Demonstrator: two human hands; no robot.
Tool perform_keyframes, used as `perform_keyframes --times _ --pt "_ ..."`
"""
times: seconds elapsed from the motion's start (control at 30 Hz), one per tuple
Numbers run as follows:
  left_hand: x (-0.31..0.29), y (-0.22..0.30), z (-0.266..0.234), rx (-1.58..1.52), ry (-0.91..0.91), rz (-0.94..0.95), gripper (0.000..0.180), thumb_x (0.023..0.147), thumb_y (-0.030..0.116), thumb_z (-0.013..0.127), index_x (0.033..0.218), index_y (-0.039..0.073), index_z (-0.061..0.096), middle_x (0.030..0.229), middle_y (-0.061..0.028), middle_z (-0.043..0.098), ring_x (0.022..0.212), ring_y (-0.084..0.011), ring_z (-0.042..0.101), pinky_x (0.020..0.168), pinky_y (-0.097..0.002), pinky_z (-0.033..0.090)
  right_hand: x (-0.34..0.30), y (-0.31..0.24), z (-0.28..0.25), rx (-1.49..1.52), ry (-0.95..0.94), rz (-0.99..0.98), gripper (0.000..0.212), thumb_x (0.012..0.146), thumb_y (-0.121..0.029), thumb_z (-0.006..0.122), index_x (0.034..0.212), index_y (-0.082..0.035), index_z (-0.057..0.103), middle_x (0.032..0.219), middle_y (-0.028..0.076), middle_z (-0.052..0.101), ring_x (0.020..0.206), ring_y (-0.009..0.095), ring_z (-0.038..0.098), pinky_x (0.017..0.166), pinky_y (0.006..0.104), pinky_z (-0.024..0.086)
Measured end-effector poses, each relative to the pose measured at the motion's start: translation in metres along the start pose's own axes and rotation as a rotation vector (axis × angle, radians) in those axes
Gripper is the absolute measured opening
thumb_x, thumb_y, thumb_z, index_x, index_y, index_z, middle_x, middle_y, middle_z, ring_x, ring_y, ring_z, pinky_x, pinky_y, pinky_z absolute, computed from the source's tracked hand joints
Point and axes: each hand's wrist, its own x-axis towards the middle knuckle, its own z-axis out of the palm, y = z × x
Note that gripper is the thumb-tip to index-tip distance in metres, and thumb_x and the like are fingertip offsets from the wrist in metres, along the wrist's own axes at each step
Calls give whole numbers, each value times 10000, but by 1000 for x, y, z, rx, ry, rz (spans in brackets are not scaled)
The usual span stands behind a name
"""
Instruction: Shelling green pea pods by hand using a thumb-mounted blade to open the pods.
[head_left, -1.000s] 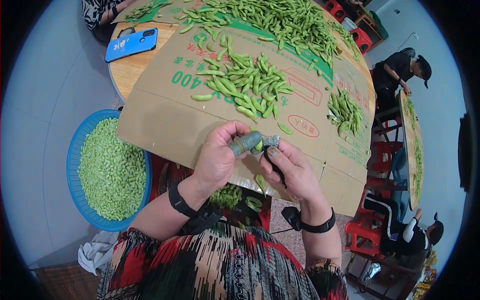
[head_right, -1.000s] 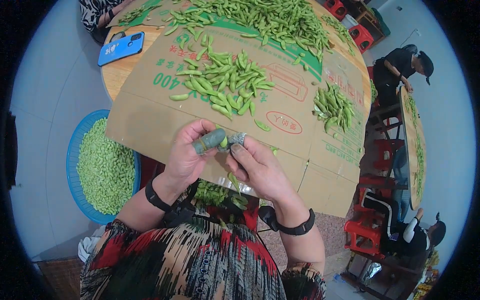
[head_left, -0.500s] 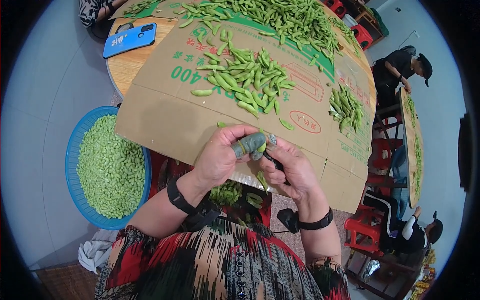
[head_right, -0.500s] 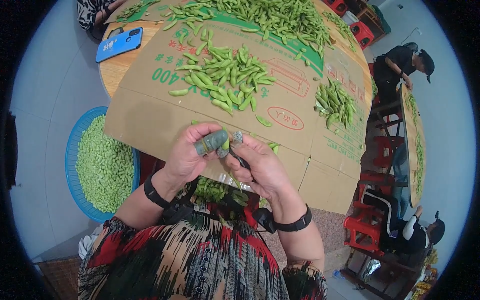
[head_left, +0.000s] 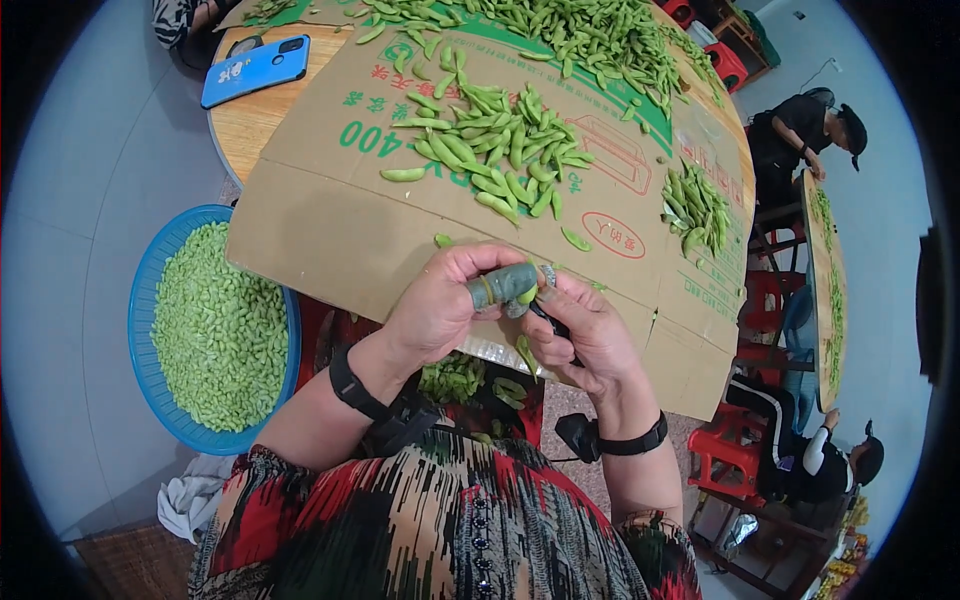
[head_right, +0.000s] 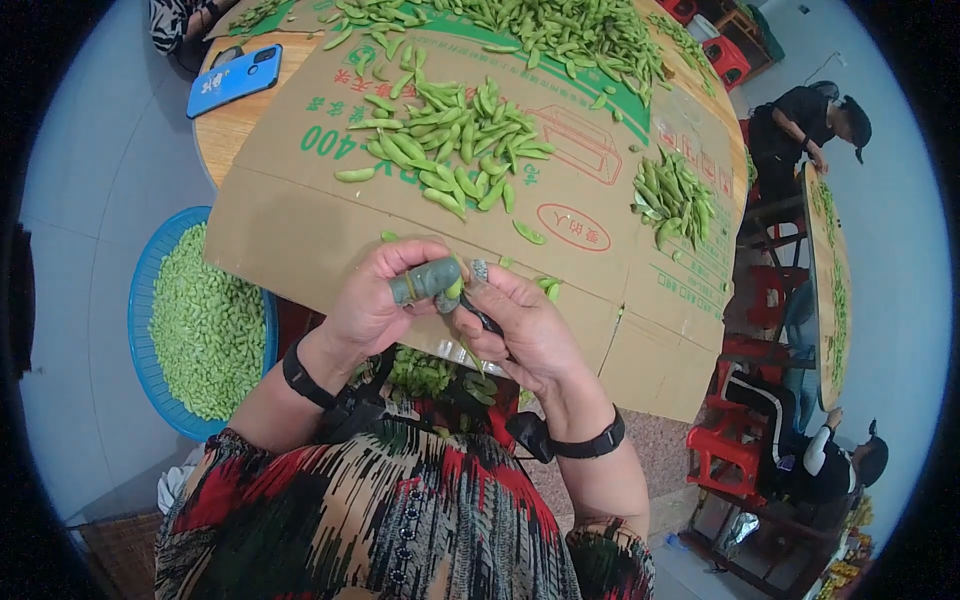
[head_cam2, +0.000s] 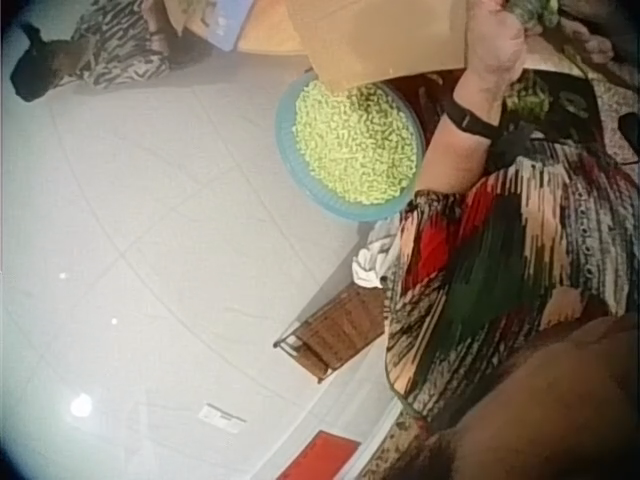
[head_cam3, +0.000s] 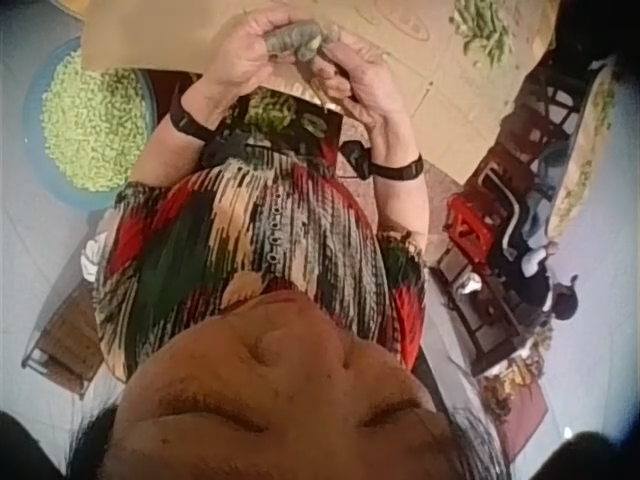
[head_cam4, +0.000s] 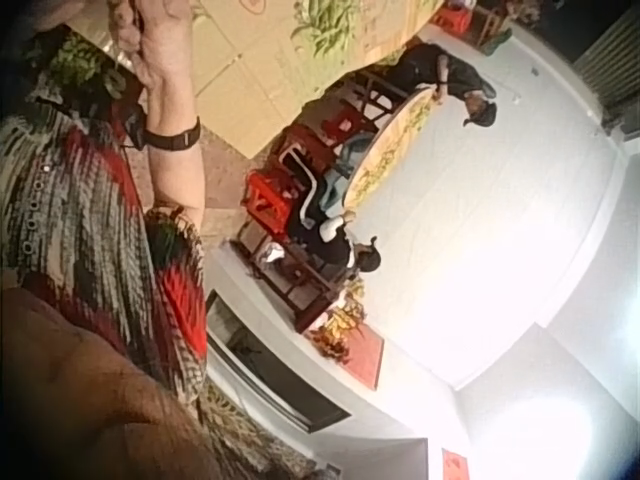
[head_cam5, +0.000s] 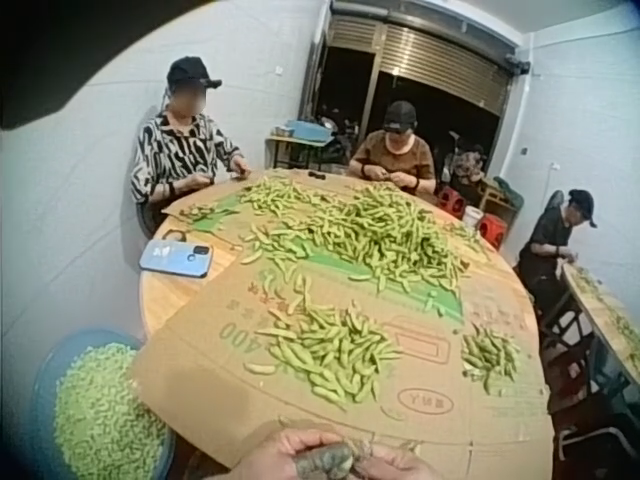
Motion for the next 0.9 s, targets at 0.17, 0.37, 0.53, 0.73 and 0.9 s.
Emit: perform_keyframes --times 0.17,0.37,0.53,0.73,0.9 --pt "-2 -7 1 85 152 52 230 837 61 601 1064 42 567 990 -58 627 860 -116 605 727 -233 488 -3 -3 4 -153 21 -50 205 973 -221 390 942 -55 506 652 -27 475 471 19 339 437 155 271" --pt "3 0 3 238 94 56 204 838 78 607 1038 42 584 986 -58 631 845 -113 603 709 -235 482 -1 2 -4 -88 -15 -42 199 974 -216 391 957 -65 518 635 -26 476 469 21 335 429 164 264" --pt "3 1 7 90 107 -59 189 819 68 632 1000 30 590 957 -30 623 821 -83 580 688 -206 454 -3 7 -3 3 9 -32 185 965 -218 418 919 -81 534 633 -36 483 453 21 325 423 165 256" --pt "6 -10 5 660 249 191 206 772 19 679 944 39 568 871 31 550 787 -41 497 706 -188 412 2 8 4 -1309 417 -529 157 849 -114 545 773 13 495 581 178 534 518 334 555 483 416 422" --pt "4 -11 13 786 274 114 165 803 9 626 954 22 560 887 22 544 799 -41 490 697 -190 414 4 11 4 -1388 501 -582 151 831 -100 551 744 9 494 593 215 528 565 399 542 496 446 429"
